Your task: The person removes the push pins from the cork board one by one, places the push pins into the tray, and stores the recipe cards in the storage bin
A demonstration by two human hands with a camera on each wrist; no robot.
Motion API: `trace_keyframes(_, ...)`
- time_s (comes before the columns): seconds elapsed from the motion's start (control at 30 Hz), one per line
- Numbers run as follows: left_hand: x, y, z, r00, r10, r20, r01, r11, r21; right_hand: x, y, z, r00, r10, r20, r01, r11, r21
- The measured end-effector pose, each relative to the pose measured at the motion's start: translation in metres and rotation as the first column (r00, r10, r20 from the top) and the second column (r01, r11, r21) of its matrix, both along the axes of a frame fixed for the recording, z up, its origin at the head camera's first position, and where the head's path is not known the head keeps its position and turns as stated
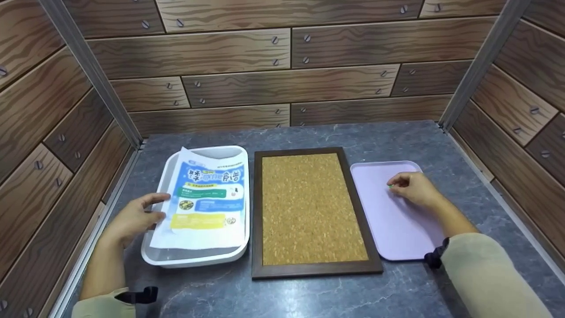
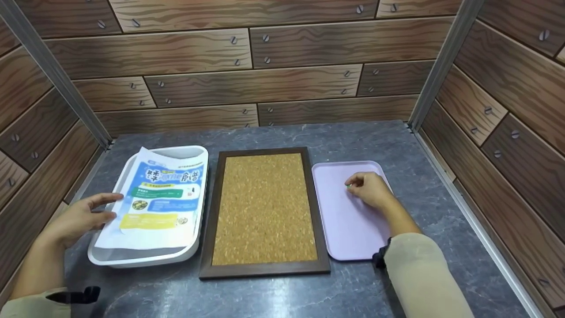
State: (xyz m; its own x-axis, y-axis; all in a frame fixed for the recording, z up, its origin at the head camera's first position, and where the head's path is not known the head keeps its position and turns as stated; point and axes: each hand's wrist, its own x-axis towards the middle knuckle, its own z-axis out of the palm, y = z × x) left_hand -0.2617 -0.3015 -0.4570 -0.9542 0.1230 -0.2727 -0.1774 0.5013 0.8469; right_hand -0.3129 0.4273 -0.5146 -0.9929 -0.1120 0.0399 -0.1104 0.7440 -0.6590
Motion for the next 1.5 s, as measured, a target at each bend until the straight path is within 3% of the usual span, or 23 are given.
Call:
trace_keyframes(0.23,0.001,-0.001,-0.002,1.000,-0.014,-0.017,0.014,1.000,-0.010,-0.001,0.000,-0.003,0.998,0.052,-0.019,-0.052,0.999,0.005)
trace_keyframes(0.67,0.002,-0.001,-0.004,0.999,-0.036,-0.023,0.037,0.998,0.048,0.002,0.002,-0.004,0.997,0.049,0.056,-0.053,0.996,0.072)
trace_keyframes(0.9,0.002,0.002,-0.004,0.998,-0.042,-0.038,0.042,0.999,0.011,0.002,0.002,-0.004,0.997,0.046,0.060,-0.051,0.996,0.078)
trace_keyframes(1.3,0.002,0.009,-0.007,0.997,0.025,-0.068,-0.030,0.997,-0.075,0.005,0.005,-0.002,0.994,0.049,0.093,-0.055,0.996,0.065)
trace_keyframes(1.5,0.002,0.011,-0.005,0.997,0.026,-0.072,-0.032,0.996,-0.082,0.006,0.007,0.000,0.991,0.061,0.117,-0.066,0.997,0.043)
